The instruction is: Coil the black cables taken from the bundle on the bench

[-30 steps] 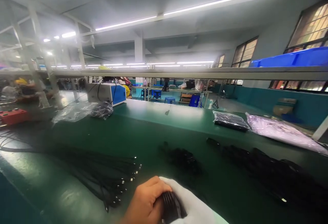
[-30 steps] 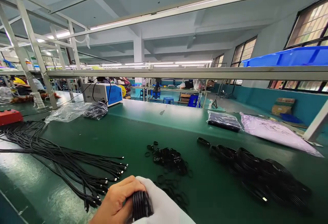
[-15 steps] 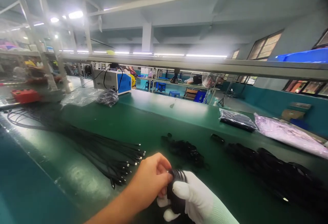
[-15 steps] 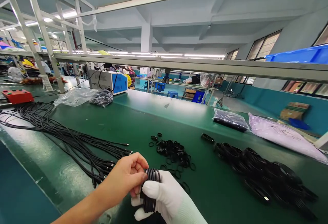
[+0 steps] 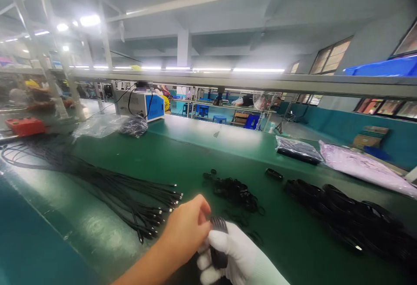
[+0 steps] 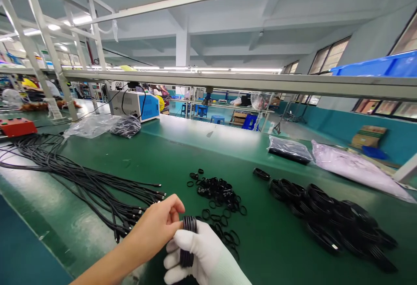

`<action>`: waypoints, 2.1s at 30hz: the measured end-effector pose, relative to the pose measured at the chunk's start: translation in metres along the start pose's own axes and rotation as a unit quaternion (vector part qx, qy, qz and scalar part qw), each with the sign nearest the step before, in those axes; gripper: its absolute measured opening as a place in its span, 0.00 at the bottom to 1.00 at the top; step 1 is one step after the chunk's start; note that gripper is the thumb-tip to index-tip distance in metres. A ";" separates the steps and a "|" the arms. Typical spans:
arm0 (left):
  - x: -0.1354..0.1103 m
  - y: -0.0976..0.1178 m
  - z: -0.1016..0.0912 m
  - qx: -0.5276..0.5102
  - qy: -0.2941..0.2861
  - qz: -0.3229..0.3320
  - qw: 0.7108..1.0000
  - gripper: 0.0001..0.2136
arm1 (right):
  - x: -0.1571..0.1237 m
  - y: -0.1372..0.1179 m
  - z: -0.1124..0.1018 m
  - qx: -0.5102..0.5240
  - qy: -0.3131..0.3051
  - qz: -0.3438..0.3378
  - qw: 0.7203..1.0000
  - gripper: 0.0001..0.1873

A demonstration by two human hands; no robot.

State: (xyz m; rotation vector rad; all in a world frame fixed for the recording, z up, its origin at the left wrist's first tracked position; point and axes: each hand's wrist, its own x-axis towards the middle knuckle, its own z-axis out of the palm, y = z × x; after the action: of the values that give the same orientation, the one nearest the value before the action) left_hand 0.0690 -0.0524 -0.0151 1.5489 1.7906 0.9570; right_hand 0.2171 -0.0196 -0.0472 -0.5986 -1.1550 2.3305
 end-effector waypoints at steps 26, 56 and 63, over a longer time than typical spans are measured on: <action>-0.014 -0.011 0.019 0.018 0.039 0.089 0.995 0.06 | -0.012 -0.001 0.000 -0.060 -0.046 0.008 0.997 0.16; 0.098 -0.016 0.065 0.190 -0.069 0.090 0.975 0.05 | -0.033 -0.051 -0.039 0.021 0.282 -0.135 0.949 0.26; 0.101 -0.014 0.058 0.257 -0.046 0.052 0.964 0.07 | -0.036 -0.053 -0.039 0.018 0.277 -0.106 0.955 0.27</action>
State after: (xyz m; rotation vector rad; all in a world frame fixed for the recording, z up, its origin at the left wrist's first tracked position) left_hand 0.0916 0.0543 -0.0569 1.9777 2.0078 0.4670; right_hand 0.2795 0.0113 -0.0190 -0.9817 -0.8585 1.8260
